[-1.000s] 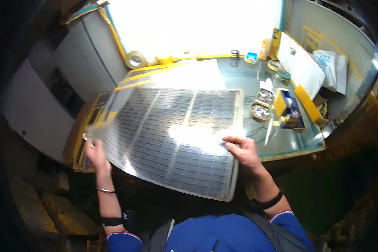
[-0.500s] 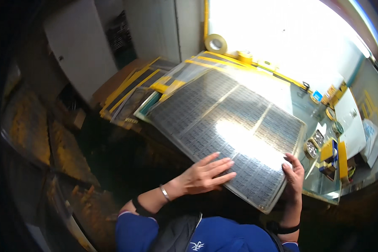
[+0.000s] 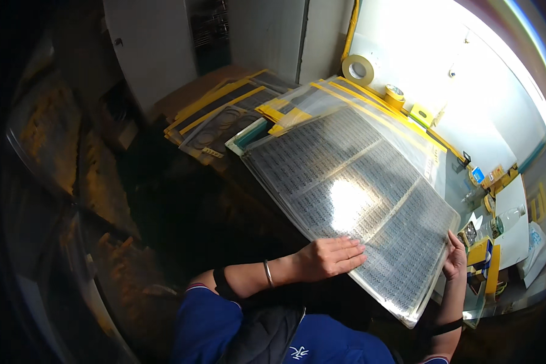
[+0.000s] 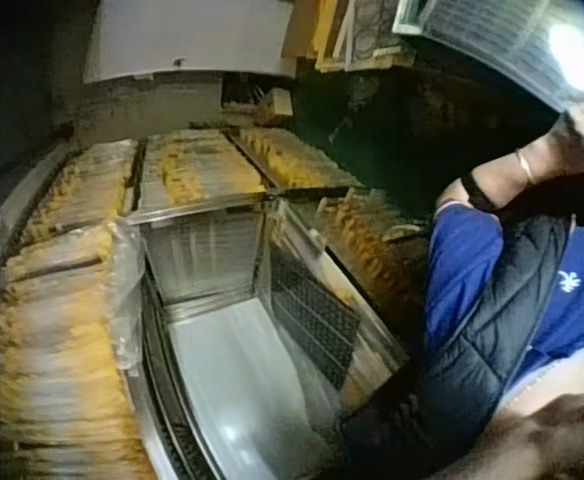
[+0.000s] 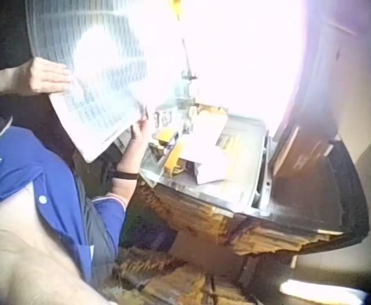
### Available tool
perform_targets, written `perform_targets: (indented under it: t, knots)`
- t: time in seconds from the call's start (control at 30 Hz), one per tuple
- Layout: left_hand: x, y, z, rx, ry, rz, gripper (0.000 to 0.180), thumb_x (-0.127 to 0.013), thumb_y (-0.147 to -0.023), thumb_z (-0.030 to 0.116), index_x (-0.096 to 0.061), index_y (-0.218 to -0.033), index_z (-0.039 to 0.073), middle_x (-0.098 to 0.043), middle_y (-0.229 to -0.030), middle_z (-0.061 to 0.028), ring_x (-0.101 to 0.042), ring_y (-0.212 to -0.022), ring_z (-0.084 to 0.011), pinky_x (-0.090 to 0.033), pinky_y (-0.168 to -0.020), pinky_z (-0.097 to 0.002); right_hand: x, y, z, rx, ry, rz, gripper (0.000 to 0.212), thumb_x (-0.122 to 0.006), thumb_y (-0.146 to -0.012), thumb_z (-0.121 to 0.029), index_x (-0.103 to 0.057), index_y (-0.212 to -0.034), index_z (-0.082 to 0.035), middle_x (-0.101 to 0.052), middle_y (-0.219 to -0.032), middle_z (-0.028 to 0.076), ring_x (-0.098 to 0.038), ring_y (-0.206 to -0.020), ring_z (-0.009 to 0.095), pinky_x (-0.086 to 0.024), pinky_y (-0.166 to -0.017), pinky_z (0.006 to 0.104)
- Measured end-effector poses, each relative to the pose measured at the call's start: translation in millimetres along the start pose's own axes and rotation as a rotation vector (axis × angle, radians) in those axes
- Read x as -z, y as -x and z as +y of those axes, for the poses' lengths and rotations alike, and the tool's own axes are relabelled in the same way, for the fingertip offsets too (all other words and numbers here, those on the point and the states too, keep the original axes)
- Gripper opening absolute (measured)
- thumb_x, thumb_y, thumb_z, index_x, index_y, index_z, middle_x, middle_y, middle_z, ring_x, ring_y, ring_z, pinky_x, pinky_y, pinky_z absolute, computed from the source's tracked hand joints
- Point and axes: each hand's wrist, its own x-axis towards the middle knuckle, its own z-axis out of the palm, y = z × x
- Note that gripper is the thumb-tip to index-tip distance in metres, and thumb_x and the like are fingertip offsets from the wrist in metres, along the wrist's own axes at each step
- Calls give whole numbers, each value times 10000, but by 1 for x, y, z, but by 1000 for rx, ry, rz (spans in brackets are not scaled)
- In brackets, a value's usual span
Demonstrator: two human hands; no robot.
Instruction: The recorder is sorting and packaging large sheets of printed or patterned plastic film.
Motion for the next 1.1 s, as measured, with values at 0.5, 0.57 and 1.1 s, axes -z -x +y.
perform_targets:
  t: [0.5,0.57,1.1]
  knots:
    - [102,-120,-20,-58,-90,-197,34,-640,-680,111,-647,-646,113,-151,-1433,-167,-54,-1339,-332,-42,-1077,-461,-21,54,23,1161,1149,-32,206,-628,-763,-82,-611,-907,64,-651,-857,139,-626,-752,201,-471,-711,269]
    - [111,-138,-29,-50,-79,-234,53,-663,-653,112,-643,-612,140,-134,-1441,-152,-36,-1335,-357,-27,-1070,-486,-37,70,22,1222,1165,-182,254,-610,-764,-81,-603,-973,62,-630,-943,195,-635,-852,249,-473,-791,300]
    - [37,-179,-45,-174,116,-557,66,-651,-639,16,-603,-682,30,-610,-771,-72,-594,-767,-251,-492,-692,-319,-37,110,46,463,734,-387,517,-560,-840,-154,-329,-1292,-51,-472,-1229,182,-448,-1160,232,-338,-972,321]
